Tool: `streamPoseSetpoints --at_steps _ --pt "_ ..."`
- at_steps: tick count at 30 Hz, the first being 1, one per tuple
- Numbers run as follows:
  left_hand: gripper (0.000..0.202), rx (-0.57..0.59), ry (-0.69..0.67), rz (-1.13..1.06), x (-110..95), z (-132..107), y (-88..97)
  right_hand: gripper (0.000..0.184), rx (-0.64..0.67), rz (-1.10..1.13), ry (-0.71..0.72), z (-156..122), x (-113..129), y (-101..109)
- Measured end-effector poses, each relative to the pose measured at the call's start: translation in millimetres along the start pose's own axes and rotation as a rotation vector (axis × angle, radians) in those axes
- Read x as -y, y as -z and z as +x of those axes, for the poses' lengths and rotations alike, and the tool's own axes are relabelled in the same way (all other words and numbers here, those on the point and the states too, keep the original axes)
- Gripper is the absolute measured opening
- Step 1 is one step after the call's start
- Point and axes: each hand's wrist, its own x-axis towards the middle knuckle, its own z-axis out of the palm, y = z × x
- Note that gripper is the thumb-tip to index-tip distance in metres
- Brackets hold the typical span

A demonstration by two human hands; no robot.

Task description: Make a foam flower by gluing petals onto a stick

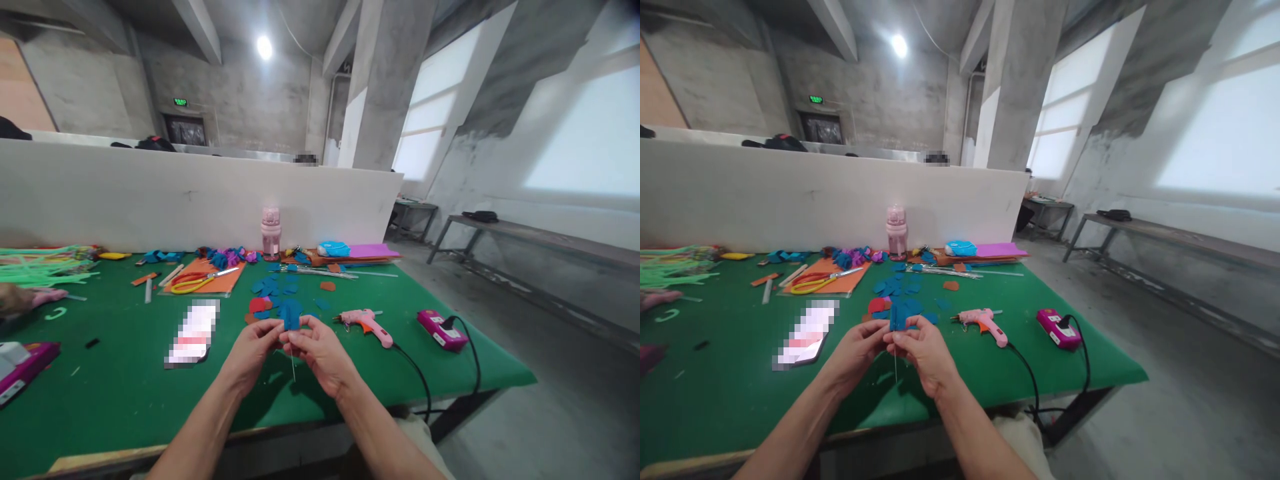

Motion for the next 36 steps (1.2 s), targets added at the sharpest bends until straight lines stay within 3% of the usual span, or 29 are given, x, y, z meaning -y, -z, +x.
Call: streamPoseSetpoints --at_steps 36 --pt "0.016 0.029 0.046 -0.213 -0.4 -2.2 0.4 0.028 0.048 0.055 -0.08 -0.9 -3.6 0.7"
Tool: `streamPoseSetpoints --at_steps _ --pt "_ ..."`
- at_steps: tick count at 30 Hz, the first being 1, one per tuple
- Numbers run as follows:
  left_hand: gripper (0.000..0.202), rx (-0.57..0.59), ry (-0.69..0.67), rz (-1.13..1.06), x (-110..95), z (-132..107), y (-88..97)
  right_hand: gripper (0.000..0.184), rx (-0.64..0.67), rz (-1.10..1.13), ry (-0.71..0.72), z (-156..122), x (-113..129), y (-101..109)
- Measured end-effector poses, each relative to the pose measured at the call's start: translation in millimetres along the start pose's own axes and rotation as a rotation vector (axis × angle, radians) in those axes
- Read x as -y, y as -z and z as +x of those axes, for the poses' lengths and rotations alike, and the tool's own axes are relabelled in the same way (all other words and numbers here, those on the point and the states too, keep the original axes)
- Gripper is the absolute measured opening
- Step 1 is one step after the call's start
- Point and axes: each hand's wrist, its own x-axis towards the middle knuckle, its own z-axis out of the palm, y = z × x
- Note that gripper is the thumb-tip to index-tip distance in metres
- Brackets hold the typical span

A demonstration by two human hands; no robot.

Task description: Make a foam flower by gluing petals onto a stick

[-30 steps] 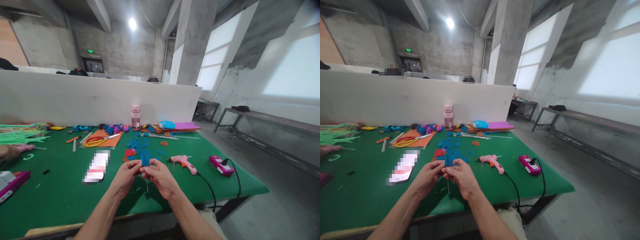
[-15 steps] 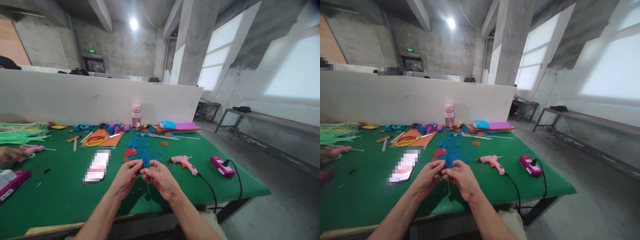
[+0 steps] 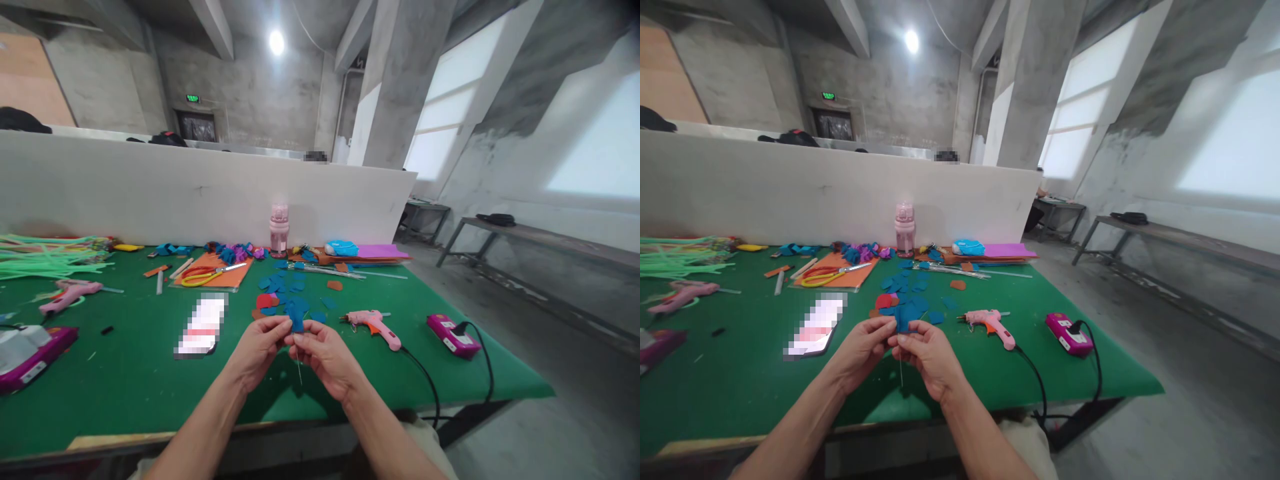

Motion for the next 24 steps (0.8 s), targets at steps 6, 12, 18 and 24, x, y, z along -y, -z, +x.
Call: streamPoseSetpoints --at_steps 6,12,18,24 --pt "0.017 -0.079 -0.03 -0.013 0 2 0.1 0.029 -0.102 -0.043 0.068 2 -9 -3" --pt "0.019 -0.104 -0.054 0.045 5 3 4.1 0.027 -0.131 -0.03 0.093 2 -11 -7" --pt "0.019 -0.104 -0.029 0.052 7 5 9.1 0.028 -0.142 -0.006 0.097 2 -11 -8" --pt "0.019 -0.139 -0.063 0.08 5 4 4.3 0.029 -0.174 -0.08 0.128 4 -15 -7"
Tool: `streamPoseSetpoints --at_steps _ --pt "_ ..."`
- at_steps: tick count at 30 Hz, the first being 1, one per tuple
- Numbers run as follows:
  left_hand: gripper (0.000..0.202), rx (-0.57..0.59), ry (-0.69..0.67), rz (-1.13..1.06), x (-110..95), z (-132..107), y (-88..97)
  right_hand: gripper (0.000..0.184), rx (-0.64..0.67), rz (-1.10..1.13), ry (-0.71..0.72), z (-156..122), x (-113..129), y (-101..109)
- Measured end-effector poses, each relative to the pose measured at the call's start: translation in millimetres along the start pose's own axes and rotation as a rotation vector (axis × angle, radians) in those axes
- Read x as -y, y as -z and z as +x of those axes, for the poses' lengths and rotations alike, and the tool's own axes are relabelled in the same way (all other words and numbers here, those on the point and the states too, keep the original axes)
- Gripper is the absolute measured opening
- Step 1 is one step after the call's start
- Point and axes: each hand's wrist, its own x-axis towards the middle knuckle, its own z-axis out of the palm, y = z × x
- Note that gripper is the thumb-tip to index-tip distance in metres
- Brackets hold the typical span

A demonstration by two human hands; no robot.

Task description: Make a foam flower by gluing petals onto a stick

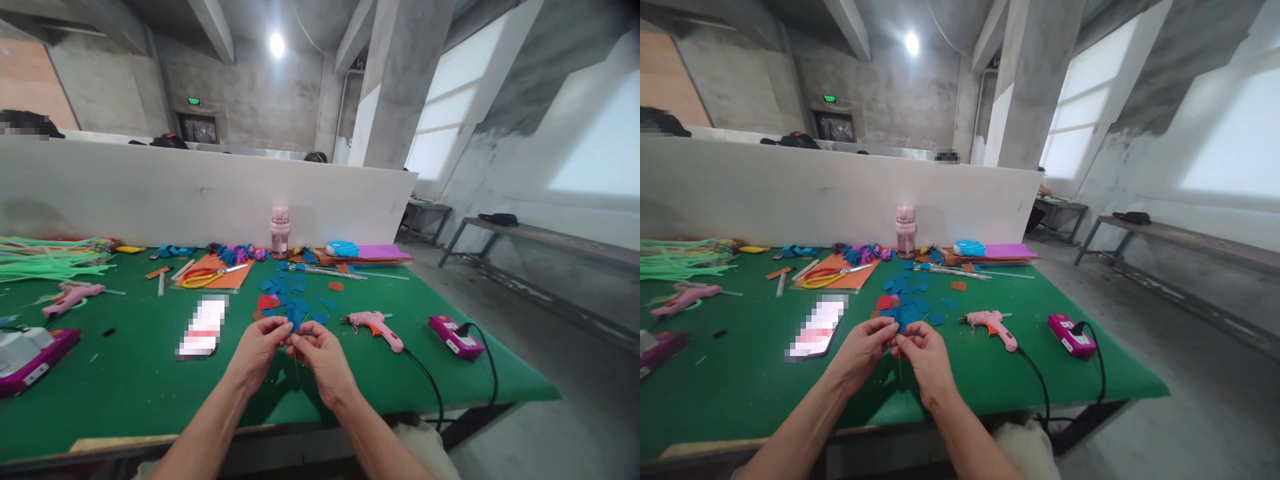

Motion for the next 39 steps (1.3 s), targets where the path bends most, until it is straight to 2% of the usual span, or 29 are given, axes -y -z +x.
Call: streamPoseSetpoints --at_steps 10,19,27,39 --pt "0.02 0.053 0.052 -0.075 -8 -5 -4.7 0.021 0.054 -0.002 -0.023 -2 -2 -2" --pt "0.019 0.1 0.046 -0.004 -7 -5 -1.0 0.022 0.074 0.041 -0.005 -2 -1 -1" --pt "0.021 0.051 0.056 -0.003 -10 -6 -4.3 0.024 0.14 0.183 -0.073 -2 -3 -2" --pt "0.022 0.092 0.095 -0.049 -14 -10 -3.5 0.024 0.2 0.276 -0.131 -3 -1 -2"
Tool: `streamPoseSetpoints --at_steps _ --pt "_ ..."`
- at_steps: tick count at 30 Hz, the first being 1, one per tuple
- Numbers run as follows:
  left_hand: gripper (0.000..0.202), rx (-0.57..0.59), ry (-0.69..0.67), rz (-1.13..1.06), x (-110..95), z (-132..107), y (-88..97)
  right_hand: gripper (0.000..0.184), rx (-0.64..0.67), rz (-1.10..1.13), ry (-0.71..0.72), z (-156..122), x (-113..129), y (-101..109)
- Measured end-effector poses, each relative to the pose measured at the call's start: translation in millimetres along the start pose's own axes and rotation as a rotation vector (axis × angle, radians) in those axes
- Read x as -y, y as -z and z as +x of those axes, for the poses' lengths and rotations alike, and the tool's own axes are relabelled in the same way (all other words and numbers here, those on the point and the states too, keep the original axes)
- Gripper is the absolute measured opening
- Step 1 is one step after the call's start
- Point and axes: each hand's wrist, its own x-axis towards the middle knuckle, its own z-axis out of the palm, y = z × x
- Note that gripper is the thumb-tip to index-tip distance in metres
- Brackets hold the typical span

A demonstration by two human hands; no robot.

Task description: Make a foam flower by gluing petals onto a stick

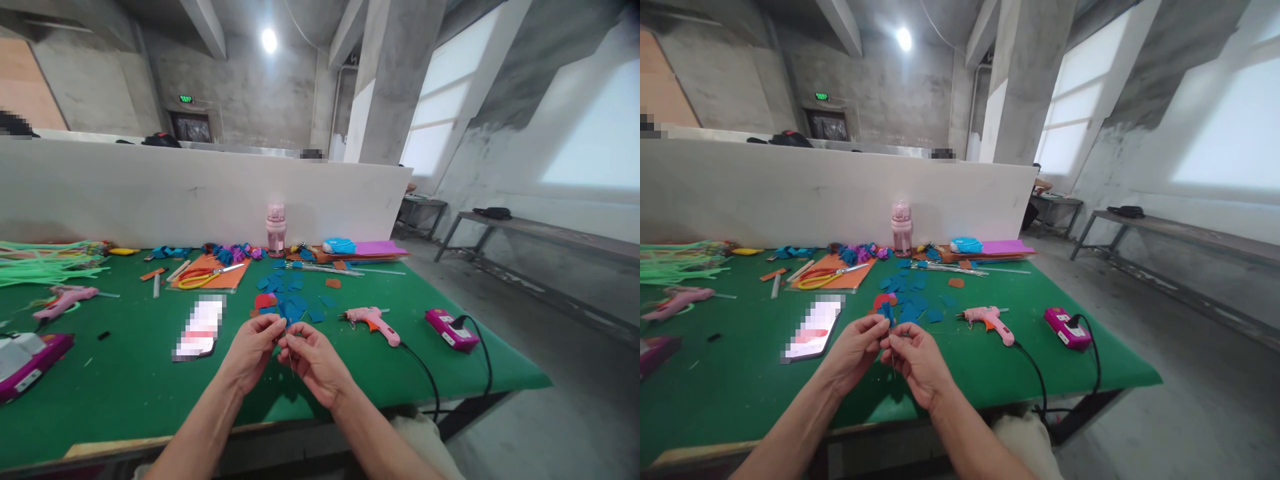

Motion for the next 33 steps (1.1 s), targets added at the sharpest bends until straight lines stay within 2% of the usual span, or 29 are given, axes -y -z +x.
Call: streamPoseSetpoints --at_steps 11,23,33 --pt "0.019 -0.033 -0.012 -0.01 -1.1 -0.1 -0.3 0.025 0.002 0.009 -0.022 -0.8 -0.3 2.0" --pt "0.017 -0.112 -0.139 0.098 3.3 3.9 0.0 0.023 -0.237 -0.328 0.256 1.8 1.1 -5.7" --pt "0.017 -0.101 -0.204 0.276 5.4 3.6 1.8 0.02 -0.249 -0.456 0.277 3.5 1.4 -0.6"
